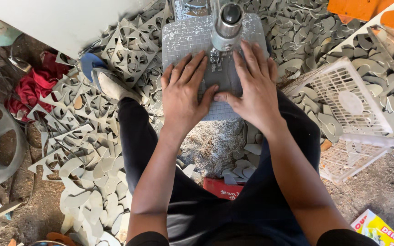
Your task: The person repeatedly places gray shoe sole pieces under a vertical grinding machine and moves them back and forth to smooth the edges. Finished pieces are set aside on the floor while new pieces are picked up from a nearby pile.
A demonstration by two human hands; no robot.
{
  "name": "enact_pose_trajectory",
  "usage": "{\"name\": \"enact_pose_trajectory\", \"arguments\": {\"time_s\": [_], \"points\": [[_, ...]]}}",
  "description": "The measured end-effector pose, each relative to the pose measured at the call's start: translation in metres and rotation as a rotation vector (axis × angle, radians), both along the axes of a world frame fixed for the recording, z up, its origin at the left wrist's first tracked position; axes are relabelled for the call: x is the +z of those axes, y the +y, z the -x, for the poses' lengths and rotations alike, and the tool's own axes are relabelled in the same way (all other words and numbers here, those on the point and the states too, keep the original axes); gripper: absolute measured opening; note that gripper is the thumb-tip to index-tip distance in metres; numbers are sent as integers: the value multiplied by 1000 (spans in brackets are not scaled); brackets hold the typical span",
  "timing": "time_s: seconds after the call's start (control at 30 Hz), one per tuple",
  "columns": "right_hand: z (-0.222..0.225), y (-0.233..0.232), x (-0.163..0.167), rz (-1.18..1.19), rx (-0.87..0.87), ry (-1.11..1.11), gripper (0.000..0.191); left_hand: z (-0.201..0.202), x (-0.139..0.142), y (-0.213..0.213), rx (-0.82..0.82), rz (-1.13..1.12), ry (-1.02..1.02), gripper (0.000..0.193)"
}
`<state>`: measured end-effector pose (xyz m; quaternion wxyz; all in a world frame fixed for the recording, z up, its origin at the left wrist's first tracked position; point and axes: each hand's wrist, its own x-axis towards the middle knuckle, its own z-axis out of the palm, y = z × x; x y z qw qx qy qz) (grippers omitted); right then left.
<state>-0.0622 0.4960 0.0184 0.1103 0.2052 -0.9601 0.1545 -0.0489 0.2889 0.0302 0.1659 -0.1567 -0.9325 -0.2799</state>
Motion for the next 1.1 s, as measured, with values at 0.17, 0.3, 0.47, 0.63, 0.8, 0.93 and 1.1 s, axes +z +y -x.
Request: {"name": "enact_pose_trajectory", "arguments": {"time_s": [0.17, 0.3, 0.47, 0.63, 0.8, 0.93, 1.1], "points": [[18, 3, -4, -126, 21, -153, 120, 2, -4, 1, 19, -46, 11, 58], [17, 0, -3, -165, -30, -126, 120, 0, -6, 0, 11, -95, 5, 49], [15, -6, -1, -165, -58, -98, 127, -3, -4, -6, -38, -74, 40, 49], [21, -4, -2, -232, -27, -72, 133, -3, 3, -11, -62, -68, 19, 55], [26, 16, -3, -193, 101, -78, 133, -4, 7, -10, -51, -36, 1, 71], [29, 30, -7, -210, 142, -95, 118, -4, 6, -6, -14, -30, 1, 67], [28, 31, -13, -268, 109, -16, 92, -3, 4, -3, 2, -27, 8, 65]]}}
